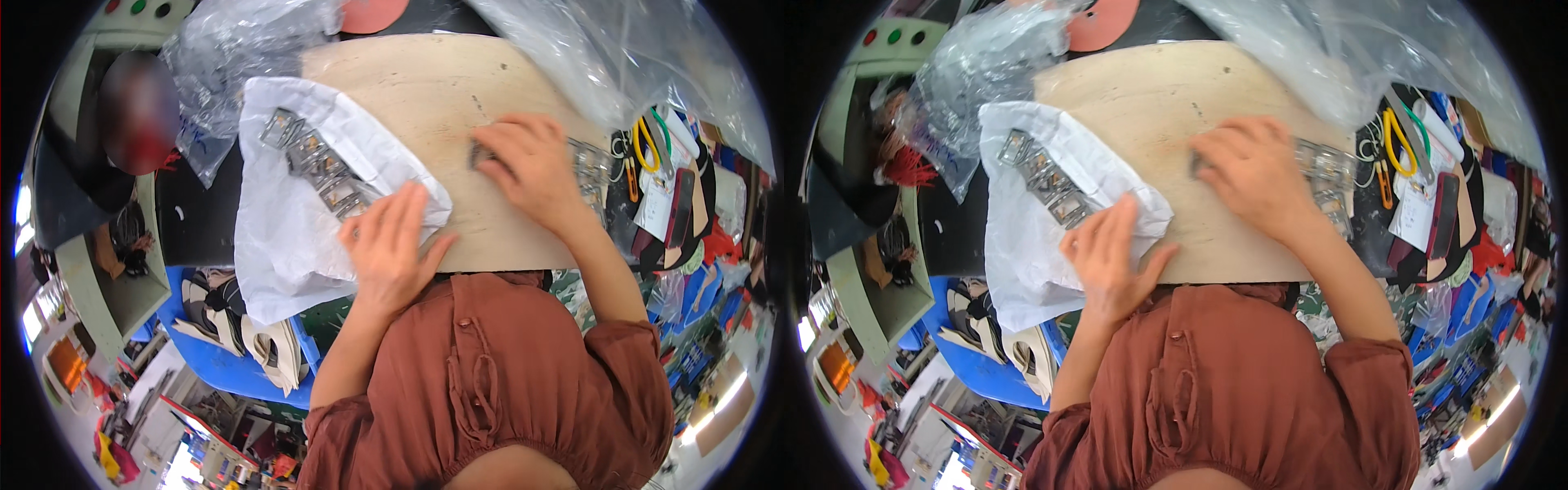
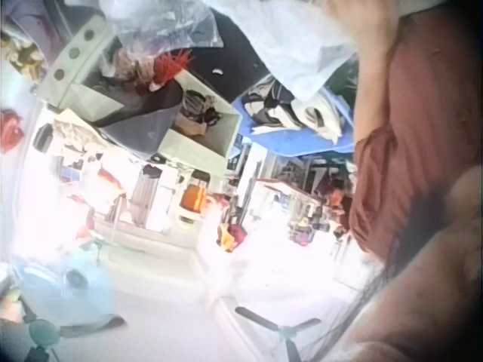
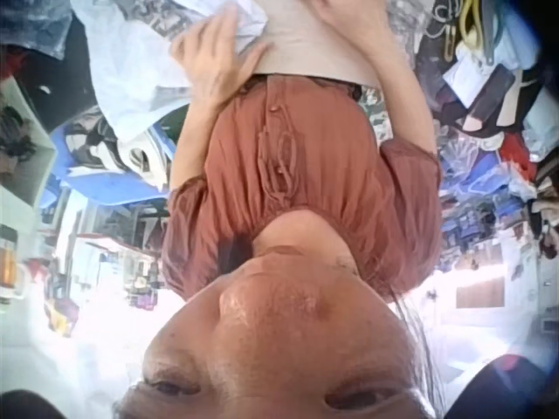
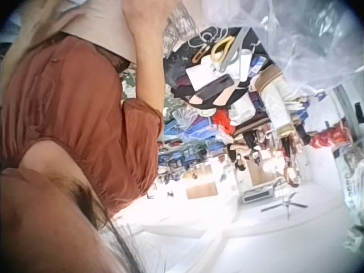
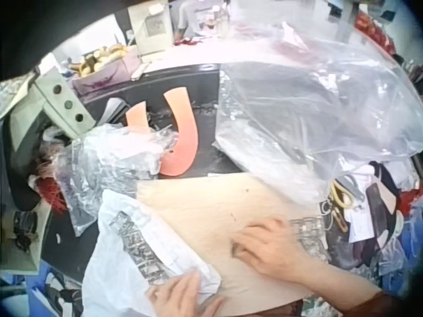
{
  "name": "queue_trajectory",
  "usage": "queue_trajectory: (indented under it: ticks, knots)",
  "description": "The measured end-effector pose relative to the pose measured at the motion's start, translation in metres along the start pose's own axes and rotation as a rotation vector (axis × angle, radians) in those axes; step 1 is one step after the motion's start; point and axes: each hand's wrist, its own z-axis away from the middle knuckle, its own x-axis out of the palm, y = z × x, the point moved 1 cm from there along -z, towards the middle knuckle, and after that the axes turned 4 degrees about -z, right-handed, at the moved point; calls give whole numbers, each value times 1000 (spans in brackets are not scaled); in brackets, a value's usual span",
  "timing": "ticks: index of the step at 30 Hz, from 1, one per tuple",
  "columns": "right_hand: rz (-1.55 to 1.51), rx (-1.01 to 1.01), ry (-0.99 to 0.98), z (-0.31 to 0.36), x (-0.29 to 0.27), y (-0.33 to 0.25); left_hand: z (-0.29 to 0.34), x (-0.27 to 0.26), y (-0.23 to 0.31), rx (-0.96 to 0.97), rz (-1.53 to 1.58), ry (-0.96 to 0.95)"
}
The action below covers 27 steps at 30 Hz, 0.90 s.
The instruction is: The recorder takes metal shoe buckles out of plastic bags, sorts them, and puts them into a white cloth bag.
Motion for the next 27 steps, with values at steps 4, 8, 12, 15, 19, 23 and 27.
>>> queue_trajectory:
  ticks: [4,8,12,15,19,23,27]
  knots:
    - [91,-59,166,-13,-17,-12,-7,32,6,138,88,5]
    - [-145,-214,159,-63,14,-66,-12,44,11,227,286,-97]
    - [-58,-197,39,-87,54,-63,-17,37,8,275,466,-88]
    - [-422,76,70,-91,43,-42,-19,18,2,225,607,91]
    - [-874,514,-3,-94,18,0,-22,-2,-47,78,495,344]
    - [-678,465,24,-97,16,11,-46,-13,-102,-192,249,461]
    - [-329,285,133,-100,9,14,-80,-24,-140,-167,-73,405]
